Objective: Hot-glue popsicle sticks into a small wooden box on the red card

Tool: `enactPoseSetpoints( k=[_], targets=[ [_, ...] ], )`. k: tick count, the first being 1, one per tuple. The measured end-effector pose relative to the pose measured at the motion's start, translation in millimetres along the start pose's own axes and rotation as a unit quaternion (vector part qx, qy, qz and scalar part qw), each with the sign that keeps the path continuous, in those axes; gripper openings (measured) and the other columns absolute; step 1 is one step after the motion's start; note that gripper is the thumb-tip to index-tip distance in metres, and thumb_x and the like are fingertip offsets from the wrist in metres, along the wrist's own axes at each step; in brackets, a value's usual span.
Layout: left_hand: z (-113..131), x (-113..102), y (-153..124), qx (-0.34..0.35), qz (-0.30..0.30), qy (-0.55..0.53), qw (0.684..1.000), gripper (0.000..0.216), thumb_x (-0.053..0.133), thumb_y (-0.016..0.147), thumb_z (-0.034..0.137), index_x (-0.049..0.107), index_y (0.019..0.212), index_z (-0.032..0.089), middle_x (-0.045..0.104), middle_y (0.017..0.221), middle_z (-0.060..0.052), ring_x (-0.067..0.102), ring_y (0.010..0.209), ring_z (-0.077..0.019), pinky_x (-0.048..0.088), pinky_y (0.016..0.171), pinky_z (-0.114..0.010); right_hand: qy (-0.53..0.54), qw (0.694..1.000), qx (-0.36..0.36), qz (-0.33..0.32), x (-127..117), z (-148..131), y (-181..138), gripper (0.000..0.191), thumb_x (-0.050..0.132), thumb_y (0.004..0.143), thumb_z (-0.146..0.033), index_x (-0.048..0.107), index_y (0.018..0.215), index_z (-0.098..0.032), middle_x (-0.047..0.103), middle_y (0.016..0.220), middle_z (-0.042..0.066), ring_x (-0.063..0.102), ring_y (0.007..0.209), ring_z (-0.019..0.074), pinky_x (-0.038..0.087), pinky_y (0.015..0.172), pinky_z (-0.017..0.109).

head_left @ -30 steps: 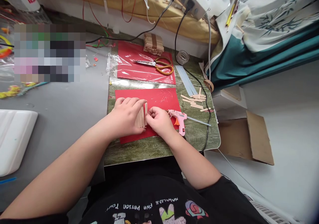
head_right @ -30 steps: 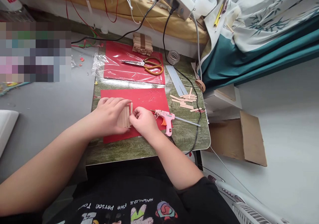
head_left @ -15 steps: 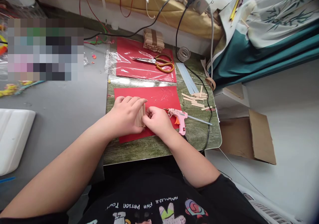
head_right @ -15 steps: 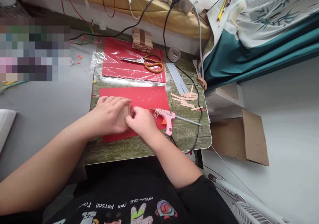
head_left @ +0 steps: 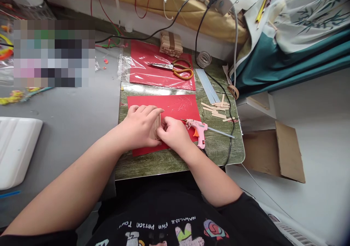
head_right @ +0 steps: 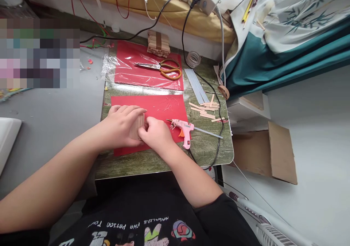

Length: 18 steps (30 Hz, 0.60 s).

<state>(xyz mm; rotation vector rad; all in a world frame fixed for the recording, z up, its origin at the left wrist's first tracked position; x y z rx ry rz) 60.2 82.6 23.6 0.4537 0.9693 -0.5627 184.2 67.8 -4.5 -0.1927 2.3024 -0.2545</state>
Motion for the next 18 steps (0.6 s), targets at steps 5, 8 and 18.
enactPoseSetpoints(
  k=[5, 8, 18],
  targets=[
    [-0.9, -0.7, -0.5, -0.003, -0.006, -0.004, 1.000, 0.087, 0.077, 0.071, 0.050, 0.050, 0.147, 0.019, 0.061, 0.143, -0.016, 0.059, 0.123, -0.0371, 0.029, 0.110, -0.051, -0.001, 1.000, 0.003, 0.000, -0.6, -0.7, 1.5, 0.015, 0.061, 0.083, -0.029, 0.052, 0.072, -0.024, 0.064, 0.067, -0.003, 0.055, 0.060, 0.0151, 0.035, 0.056, 0.029],
    [-1.9, 1.1, -0.4, -0.005, -0.007, -0.004, 1.000, 0.084, 0.075, 0.072, 0.047, 0.051, 0.147, 0.019, 0.064, 0.140, -0.015, 0.059, 0.122, -0.0371, 0.029, 0.110, -0.051, 0.003, 1.000, 0.007, -0.011, -0.1, -1.1, 3.2, 0.016, 0.062, 0.082, -0.029, 0.051, 0.071, -0.024, 0.064, 0.066, -0.003, 0.054, 0.059, 0.0149, 0.035, 0.056, 0.030],
    [-3.4, 4.6, -1.1, 0.000, -0.004, -0.006, 1.000, 0.087, 0.074, 0.070, 0.044, 0.050, 0.149, 0.018, 0.063, 0.140, -0.017, 0.059, 0.122, -0.0388, 0.028, 0.111, -0.053, 0.030, 0.999, 0.011, 0.000, -2.3, 0.5, 3.9, 0.016, 0.062, 0.078, -0.028, 0.049, 0.069, -0.024, 0.059, 0.061, -0.005, 0.050, 0.056, 0.0137, 0.034, 0.054, 0.029]
  ],
)
Point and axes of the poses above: each hand's wrist, its own y-axis towards the middle knuckle, its own x-axis out of the palm, z = x × y, the point moved 9 cm from there along y, towards the middle knuckle
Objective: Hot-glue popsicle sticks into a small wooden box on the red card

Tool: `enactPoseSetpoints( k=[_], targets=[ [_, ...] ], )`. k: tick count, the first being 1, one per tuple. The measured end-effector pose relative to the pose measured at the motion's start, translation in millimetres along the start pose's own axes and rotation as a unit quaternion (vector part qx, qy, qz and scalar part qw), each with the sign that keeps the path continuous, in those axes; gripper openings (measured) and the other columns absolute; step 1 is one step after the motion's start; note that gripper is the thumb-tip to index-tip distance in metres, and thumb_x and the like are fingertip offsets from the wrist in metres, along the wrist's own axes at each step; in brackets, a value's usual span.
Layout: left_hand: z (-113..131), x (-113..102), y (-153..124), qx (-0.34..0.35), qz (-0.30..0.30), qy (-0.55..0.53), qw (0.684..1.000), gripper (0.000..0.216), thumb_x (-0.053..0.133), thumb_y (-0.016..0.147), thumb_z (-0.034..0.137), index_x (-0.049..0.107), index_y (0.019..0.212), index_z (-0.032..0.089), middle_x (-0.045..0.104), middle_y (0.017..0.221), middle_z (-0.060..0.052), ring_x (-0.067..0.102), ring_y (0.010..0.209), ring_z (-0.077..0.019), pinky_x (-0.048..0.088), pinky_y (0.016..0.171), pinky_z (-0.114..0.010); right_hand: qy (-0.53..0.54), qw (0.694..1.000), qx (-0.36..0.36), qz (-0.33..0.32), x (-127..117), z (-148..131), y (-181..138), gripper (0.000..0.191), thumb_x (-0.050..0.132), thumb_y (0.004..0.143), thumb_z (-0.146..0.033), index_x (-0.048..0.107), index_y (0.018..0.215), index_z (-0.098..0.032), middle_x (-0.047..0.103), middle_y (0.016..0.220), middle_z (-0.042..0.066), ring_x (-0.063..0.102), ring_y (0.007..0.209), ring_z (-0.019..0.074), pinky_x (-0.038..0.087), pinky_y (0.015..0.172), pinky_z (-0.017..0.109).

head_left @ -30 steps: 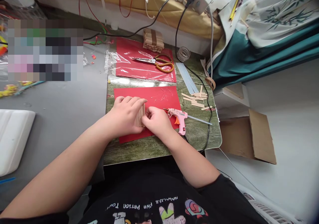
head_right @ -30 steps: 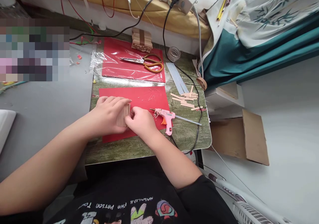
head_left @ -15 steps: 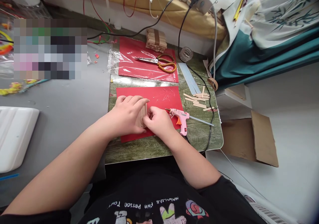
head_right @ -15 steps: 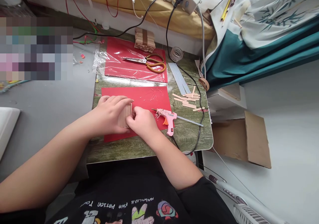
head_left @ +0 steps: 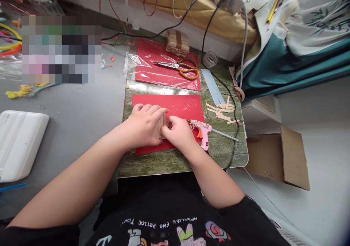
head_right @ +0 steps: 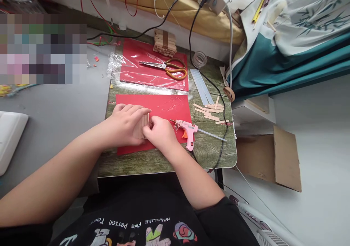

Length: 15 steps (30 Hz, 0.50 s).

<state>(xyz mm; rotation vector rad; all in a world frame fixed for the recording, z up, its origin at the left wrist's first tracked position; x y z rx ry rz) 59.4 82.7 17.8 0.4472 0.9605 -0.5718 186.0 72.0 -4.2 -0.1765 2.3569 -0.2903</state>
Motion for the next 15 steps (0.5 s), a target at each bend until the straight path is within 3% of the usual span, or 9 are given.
enactPoseSetpoints(
  k=[15],
  targets=[
    [2.7, -1.8, 1.0, -0.005, 0.004, -0.002, 1.000, 0.080, 0.069, 0.073, 0.040, 0.052, 0.148, 0.018, 0.065, 0.138, -0.017, 0.061, 0.119, -0.0384, 0.029, 0.110, -0.053, -0.043, 0.999, 0.018, -0.015, 2.7, -2.5, -0.6, 0.016, 0.062, 0.082, -0.030, 0.051, 0.072, -0.024, 0.061, 0.063, -0.003, 0.051, 0.056, 0.0153, 0.034, 0.055, 0.030]
  ],
)
Point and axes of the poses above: each hand's wrist, its own y-axis towards the middle knuckle, its own x-axis out of the palm, z = x × y, the point moved 9 cm from there along y, towards the middle knuckle
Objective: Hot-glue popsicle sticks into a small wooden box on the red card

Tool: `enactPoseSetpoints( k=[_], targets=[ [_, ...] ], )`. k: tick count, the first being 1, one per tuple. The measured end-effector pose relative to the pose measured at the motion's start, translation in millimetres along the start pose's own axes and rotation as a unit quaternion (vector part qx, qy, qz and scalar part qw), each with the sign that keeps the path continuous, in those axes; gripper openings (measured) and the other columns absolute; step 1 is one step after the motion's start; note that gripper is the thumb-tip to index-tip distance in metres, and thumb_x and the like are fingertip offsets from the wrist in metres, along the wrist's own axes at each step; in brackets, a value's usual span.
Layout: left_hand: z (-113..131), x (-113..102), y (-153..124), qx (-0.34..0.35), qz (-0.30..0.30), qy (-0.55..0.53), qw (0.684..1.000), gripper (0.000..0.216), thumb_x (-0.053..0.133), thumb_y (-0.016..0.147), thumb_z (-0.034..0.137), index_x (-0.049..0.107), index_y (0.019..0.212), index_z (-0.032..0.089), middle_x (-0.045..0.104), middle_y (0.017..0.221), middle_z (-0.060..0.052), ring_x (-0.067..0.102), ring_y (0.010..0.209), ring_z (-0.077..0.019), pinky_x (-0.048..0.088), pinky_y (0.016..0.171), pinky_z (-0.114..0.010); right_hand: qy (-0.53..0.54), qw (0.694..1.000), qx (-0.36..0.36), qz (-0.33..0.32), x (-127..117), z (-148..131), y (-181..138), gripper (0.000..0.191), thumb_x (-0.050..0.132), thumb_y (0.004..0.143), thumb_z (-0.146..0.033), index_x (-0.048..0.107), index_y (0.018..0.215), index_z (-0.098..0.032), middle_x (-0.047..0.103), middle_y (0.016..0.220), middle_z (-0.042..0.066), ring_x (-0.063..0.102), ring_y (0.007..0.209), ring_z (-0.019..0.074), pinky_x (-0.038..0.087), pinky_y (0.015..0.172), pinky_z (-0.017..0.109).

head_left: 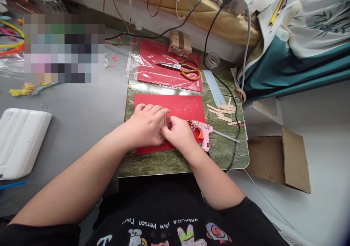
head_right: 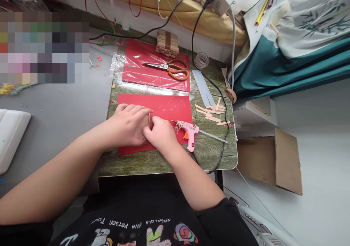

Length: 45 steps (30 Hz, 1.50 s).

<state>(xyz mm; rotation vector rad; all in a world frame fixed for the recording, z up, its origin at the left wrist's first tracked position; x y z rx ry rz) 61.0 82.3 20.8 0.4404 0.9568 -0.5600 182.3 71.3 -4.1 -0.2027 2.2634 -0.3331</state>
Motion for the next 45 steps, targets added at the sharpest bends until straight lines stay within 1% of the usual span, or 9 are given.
enactPoseSetpoints(
  k=[9, 14, 18, 21, 28, 32, 36, 39, 45],
  targets=[
    [2.8, 1.4, 2.0, -0.005, -0.007, 0.011, 1.000, 0.081, 0.070, 0.072, 0.039, 0.051, 0.148, 0.017, 0.063, 0.140, -0.017, 0.058, 0.122, -0.0382, 0.028, 0.112, -0.052, -0.016, 1.000, -0.013, -0.018, 1.9, -1.1, -1.9, 0.014, 0.060, 0.087, -0.031, 0.052, 0.078, -0.025, 0.064, 0.068, -0.001, 0.054, 0.059, 0.0170, 0.035, 0.055, 0.030],
    [3.7, 3.2, 3.6, -0.004, -0.005, 0.015, 1.000, 0.081, 0.069, 0.072, 0.035, 0.049, 0.149, 0.018, 0.064, 0.137, -0.017, 0.057, 0.123, -0.0388, 0.028, 0.111, -0.052, -0.055, 0.998, -0.038, -0.001, 2.2, -5.2, -3.3, 0.013, 0.060, 0.090, -0.031, 0.053, 0.082, -0.024, 0.067, 0.072, 0.002, 0.055, 0.061, 0.0186, 0.033, 0.056, 0.030],
    [3.9, 2.9, 4.0, 0.003, -0.001, 0.014, 1.000, 0.081, 0.070, 0.072, 0.037, 0.050, 0.149, 0.018, 0.065, 0.135, -0.018, 0.057, 0.123, -0.0395, 0.029, 0.110, -0.053, -0.082, 0.995, -0.052, 0.002, 3.7, -6.8, -3.9, 0.011, 0.058, 0.094, -0.031, 0.056, 0.087, -0.023, 0.070, 0.075, 0.004, 0.058, 0.063, 0.0202, 0.032, 0.057, 0.031],
    [3.8, 2.8, 4.2, 0.004, 0.000, 0.015, 1.000, 0.082, 0.071, 0.072, 0.038, 0.050, 0.148, 0.017, 0.065, 0.136, -0.018, 0.058, 0.122, -0.0394, 0.029, 0.110, -0.054, -0.081, 0.995, -0.059, 0.003, 3.7, -6.3, -4.0, 0.010, 0.057, 0.094, -0.028, 0.055, 0.085, -0.023, 0.069, 0.074, 0.003, 0.058, 0.062, 0.0201, 0.032, 0.057, 0.032],
    [1.0, 4.6, 4.3, -0.001, 0.000, 0.008, 1.000, 0.081, 0.070, 0.073, 0.038, 0.049, 0.149, 0.020, 0.066, 0.136, -0.017, 0.058, 0.123, -0.0393, 0.028, 0.111, -0.053, -0.074, 0.996, -0.047, -0.008, 4.2, -1.8, -2.7, 0.008, 0.057, 0.093, -0.028, 0.055, 0.086, -0.023, 0.070, 0.077, 0.003, 0.060, 0.065, 0.0201, 0.033, 0.057, 0.031],
    [0.9, 3.2, 4.6, 0.001, 0.008, 0.007, 1.000, 0.080, 0.069, 0.074, 0.039, 0.050, 0.148, 0.018, 0.066, 0.135, -0.017, 0.059, 0.121, -0.0381, 0.029, 0.110, -0.052, -0.099, 0.994, -0.044, 0.002, 4.3, -2.3, -2.0, 0.008, 0.058, 0.093, -0.028, 0.056, 0.087, -0.023, 0.071, 0.079, 0.005, 0.061, 0.066, 0.0210, 0.033, 0.058, 0.032],
    [2.9, 2.2, 4.5, 0.004, 0.009, 0.008, 1.000, 0.076, 0.068, 0.075, 0.041, 0.052, 0.146, 0.017, 0.067, 0.134, -0.017, 0.059, 0.120, -0.0381, 0.030, 0.109, -0.052, -0.120, 0.991, -0.052, 0.006, 6.5, -4.4, -2.1, 0.014, 0.056, 0.099, -0.033, 0.057, 0.091, -0.022, 0.072, 0.079, 0.006, 0.062, 0.065, 0.0222, 0.033, 0.058, 0.032],
    [3.1, 2.3, 4.0, -0.003, 0.013, 0.007, 1.000, 0.075, 0.068, 0.075, 0.038, 0.052, 0.146, 0.018, 0.067, 0.134, -0.017, 0.060, 0.119, -0.0384, 0.029, 0.110, -0.053, -0.122, 0.991, -0.055, -0.001, 8.1, -4.5, -1.5, 0.016, 0.055, 0.102, -0.035, 0.059, 0.093, -0.022, 0.074, 0.081, 0.007, 0.065, 0.068, 0.0228, 0.035, 0.060, 0.032],
    [3.2, 3.8, 3.5, -0.011, 0.011, 0.011, 1.000, 0.075, 0.067, 0.074, 0.034, 0.053, 0.146, 0.018, 0.067, 0.135, -0.017, 0.060, 0.119, -0.0388, 0.029, 0.110, -0.053, -0.130, 0.990, -0.050, -0.009, 9.0, -2.6, 1.5, 0.017, 0.056, 0.101, -0.036, 0.060, 0.093, -0.022, 0.074, 0.082, 0.007, 0.064, 0.068, 0.0232, 0.034, 0.060, 0.032]
  ],
)
Point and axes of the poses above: each hand's wrist, its own y-axis towards the middle knuckle, its own x-axis out of the palm, z = x × y, the point moved 9 cm from there along y, towards the middle knuckle
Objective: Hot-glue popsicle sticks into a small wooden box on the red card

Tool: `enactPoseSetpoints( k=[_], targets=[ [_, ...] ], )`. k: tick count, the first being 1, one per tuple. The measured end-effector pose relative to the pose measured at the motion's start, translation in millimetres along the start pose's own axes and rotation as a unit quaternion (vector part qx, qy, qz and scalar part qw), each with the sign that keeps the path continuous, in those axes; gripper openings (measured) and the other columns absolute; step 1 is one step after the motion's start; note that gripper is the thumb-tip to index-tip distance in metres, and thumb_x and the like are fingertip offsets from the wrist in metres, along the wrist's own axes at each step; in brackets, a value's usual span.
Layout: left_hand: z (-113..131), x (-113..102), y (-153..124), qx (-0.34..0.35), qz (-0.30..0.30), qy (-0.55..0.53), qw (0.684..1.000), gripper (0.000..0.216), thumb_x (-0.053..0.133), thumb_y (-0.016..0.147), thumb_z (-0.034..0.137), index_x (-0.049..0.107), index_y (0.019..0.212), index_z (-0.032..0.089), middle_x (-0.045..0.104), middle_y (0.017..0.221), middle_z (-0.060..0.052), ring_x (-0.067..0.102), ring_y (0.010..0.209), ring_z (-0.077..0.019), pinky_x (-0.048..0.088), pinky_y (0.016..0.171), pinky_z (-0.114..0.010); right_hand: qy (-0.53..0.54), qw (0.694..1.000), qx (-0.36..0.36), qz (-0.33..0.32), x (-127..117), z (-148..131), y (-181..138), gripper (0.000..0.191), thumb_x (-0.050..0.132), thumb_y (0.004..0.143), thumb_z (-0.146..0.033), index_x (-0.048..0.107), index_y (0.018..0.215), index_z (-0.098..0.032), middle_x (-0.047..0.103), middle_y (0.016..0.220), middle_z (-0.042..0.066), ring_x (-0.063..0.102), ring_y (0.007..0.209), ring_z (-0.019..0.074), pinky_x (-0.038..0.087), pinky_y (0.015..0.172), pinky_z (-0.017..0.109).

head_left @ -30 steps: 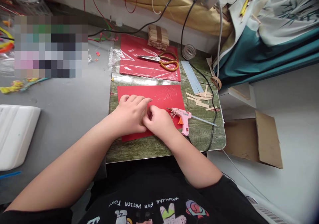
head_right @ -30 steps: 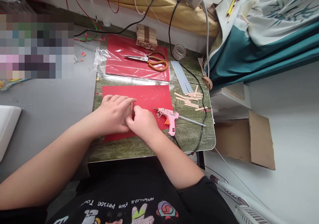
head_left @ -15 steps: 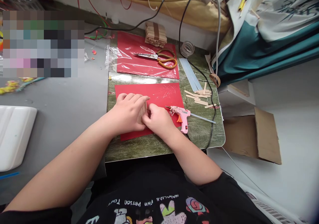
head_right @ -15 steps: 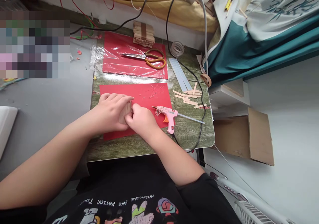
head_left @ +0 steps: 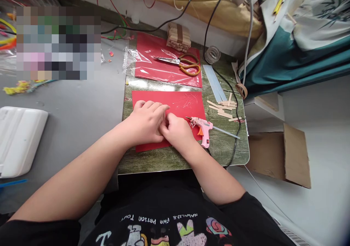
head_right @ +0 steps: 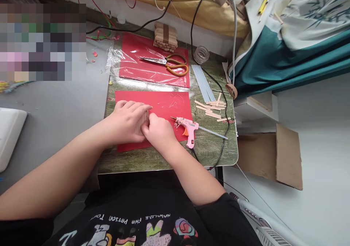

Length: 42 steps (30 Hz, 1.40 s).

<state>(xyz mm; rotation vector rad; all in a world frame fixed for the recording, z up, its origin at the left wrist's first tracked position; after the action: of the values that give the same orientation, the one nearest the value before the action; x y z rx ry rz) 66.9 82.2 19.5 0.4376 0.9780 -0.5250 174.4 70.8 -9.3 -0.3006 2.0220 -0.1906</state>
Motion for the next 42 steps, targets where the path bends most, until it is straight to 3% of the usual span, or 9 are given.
enactPoseSetpoints(
  k=[12, 17, 21, 27, 42],
  targets=[
    [-1, 2, -2, 0.010, 0.001, 0.006, 1.000, 0.080, 0.068, 0.073, 0.040, 0.051, 0.148, 0.016, 0.064, 0.140, -0.018, 0.058, 0.122, -0.0396, 0.027, 0.112, -0.055, 0.122, 0.992, 0.000, -0.023, -12, 6, -17, 0.023, 0.049, 0.099, -0.028, 0.044, 0.077, -0.025, 0.058, 0.068, -0.003, 0.053, 0.061, 0.0164, 0.033, 0.058, 0.030],
    [1, 2, -1, 0.009, -0.008, 0.018, 1.000, 0.076, 0.066, 0.077, 0.041, 0.052, 0.147, 0.015, 0.064, 0.142, -0.019, 0.058, 0.124, -0.0407, 0.028, 0.111, -0.056, 0.163, 0.985, 0.002, -0.062, -7, 13, -24, 0.025, 0.052, 0.099, -0.029, 0.048, 0.075, -0.024, 0.056, 0.066, -0.005, 0.051, 0.059, 0.0147, 0.032, 0.055, 0.030],
    [2, 1, 0, 0.007, -0.006, 0.019, 1.000, 0.075, 0.066, 0.076, 0.036, 0.053, 0.147, 0.015, 0.065, 0.140, -0.019, 0.059, 0.122, -0.0400, 0.028, 0.111, -0.055, 0.104, 0.991, -0.007, -0.082, -4, 6, -24, 0.027, 0.059, 0.095, -0.030, 0.049, 0.070, -0.023, 0.061, 0.065, -0.003, 0.053, 0.060, 0.0141, 0.032, 0.057, 0.029],
    [3, 2, -1, 0.016, 0.017, 0.017, 1.000, 0.071, 0.065, 0.077, 0.036, 0.055, 0.145, 0.014, 0.067, 0.136, -0.020, 0.061, 0.117, -0.0393, 0.030, 0.110, -0.056, -0.004, 0.996, 0.003, -0.086, -1, -2, -21, 0.030, 0.055, 0.097, -0.033, 0.051, 0.069, -0.022, 0.059, 0.059, -0.002, 0.046, 0.053, 0.0137, 0.025, 0.054, 0.031],
    [3, 0, -2, 0.027, 0.018, 0.030, 0.999, 0.073, 0.064, 0.077, 0.038, 0.055, 0.146, 0.014, 0.066, 0.139, -0.021, 0.061, 0.121, -0.0417, 0.030, 0.110, -0.058, -0.057, 0.988, 0.037, -0.137, -4, -17, -16, 0.031, 0.052, 0.100, -0.031, 0.067, 0.075, -0.019, 0.071, 0.069, 0.006, 0.056, 0.056, 0.0180, 0.031, 0.051, 0.031]
  ],
)
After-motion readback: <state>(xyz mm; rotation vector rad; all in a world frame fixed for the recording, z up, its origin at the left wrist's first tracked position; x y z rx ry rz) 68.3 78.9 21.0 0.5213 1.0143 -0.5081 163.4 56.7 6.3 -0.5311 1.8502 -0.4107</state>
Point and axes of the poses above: each hand's wrist, its own y-axis towards the middle knuckle, its own x-axis out of the palm, z = x × y, the point moved 9 cm from there along y, towards the middle knuckle
